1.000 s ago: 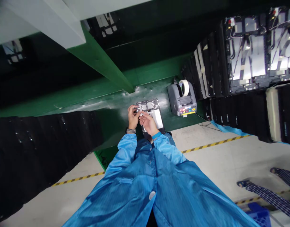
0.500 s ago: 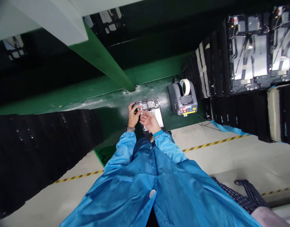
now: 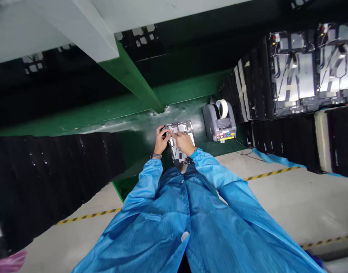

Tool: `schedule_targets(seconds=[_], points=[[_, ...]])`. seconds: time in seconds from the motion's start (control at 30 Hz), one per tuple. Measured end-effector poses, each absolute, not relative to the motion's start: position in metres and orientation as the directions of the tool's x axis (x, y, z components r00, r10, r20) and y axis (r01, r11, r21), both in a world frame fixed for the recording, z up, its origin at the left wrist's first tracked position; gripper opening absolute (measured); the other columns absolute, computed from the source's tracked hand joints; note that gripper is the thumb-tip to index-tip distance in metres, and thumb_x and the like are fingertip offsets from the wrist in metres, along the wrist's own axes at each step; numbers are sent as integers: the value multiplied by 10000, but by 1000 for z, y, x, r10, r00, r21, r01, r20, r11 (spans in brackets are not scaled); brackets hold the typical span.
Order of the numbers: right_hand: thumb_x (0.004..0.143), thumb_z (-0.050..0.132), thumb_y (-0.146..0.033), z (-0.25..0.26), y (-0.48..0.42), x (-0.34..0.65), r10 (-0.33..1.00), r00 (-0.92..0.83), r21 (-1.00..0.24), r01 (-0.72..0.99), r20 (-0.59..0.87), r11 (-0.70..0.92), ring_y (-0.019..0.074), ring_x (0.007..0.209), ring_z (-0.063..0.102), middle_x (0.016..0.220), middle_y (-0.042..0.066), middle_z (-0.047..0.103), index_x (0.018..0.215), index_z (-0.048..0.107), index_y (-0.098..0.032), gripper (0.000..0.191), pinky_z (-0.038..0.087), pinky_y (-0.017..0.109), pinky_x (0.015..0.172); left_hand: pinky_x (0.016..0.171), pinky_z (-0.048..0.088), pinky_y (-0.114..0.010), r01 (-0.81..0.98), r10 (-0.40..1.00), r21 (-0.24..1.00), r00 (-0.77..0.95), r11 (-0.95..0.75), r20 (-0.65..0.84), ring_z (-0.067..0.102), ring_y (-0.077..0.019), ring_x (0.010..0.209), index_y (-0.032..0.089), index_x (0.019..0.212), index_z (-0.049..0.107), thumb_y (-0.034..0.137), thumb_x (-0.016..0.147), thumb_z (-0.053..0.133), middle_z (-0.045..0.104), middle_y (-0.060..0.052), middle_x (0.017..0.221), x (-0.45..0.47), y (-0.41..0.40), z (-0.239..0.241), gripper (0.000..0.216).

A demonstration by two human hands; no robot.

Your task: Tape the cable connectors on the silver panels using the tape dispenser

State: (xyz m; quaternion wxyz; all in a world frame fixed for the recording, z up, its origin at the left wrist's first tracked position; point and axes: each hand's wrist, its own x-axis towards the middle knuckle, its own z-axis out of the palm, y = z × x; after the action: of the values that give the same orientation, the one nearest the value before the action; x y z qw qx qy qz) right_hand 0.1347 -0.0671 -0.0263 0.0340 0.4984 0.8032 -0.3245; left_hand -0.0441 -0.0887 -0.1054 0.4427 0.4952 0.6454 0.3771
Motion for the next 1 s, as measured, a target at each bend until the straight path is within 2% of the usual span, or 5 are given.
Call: schedule_targets(seconds=[0.23,0.53,0.7,0.87,1.0], points=[[1035,377,-144,-25,-65,140,678,-605,-326,796,-418,509,341,1149,612,1253,224,684,1633,454,-117,603,484,429,961,848,597,-298,372,987,914,-84,161,-139,653,-219,1178,198,1078,772,384,986,707,484,-139,1481,-46,-86,-106,217],[1033,458,-359,-57,-121,195,982,150,-633,750,-119,-191,317,1247,577,1289,183,624,1500,607,-114,548,468,476,1144,952,578,-340,418,985,891,-55,174,-166,592,-266,1321,198,1078,721,296,909,767,476,-143,1525,-49,-72,-99,201],[1005,529,-479,-81,-161,199,954,153,-767,568,-258,-299,311,1281,563,1323,167,619,1452,648,-171,556,443,521,1188,1181,489,-408,254,896,878,-302,405,-325,560,-253,1432,224,1580,395,344,999,637,439,-180,1636,-21,-121,-90,640],[966,594,-510,-71,-183,199,935,199,-760,544,-295,-356,344,1389,472,1459,163,520,1503,608,-203,619,378,574,1231,1367,228,-429,223,831,810,-280,542,-480,274,-265,1659,211,1693,270,478,1003,634,298,-145,1768,31,-197,-70,824],[969,616,-452,-53,-187,167,951,110,-801,516,-290,-304,342,1341,505,1408,148,549,1579,537,-232,654,401,565,1215,1357,253,-429,189,764,773,-411,605,-497,303,-266,1650,207,1714,246,559,1033,560,310,-127,1774,12,-217,-58,829]])
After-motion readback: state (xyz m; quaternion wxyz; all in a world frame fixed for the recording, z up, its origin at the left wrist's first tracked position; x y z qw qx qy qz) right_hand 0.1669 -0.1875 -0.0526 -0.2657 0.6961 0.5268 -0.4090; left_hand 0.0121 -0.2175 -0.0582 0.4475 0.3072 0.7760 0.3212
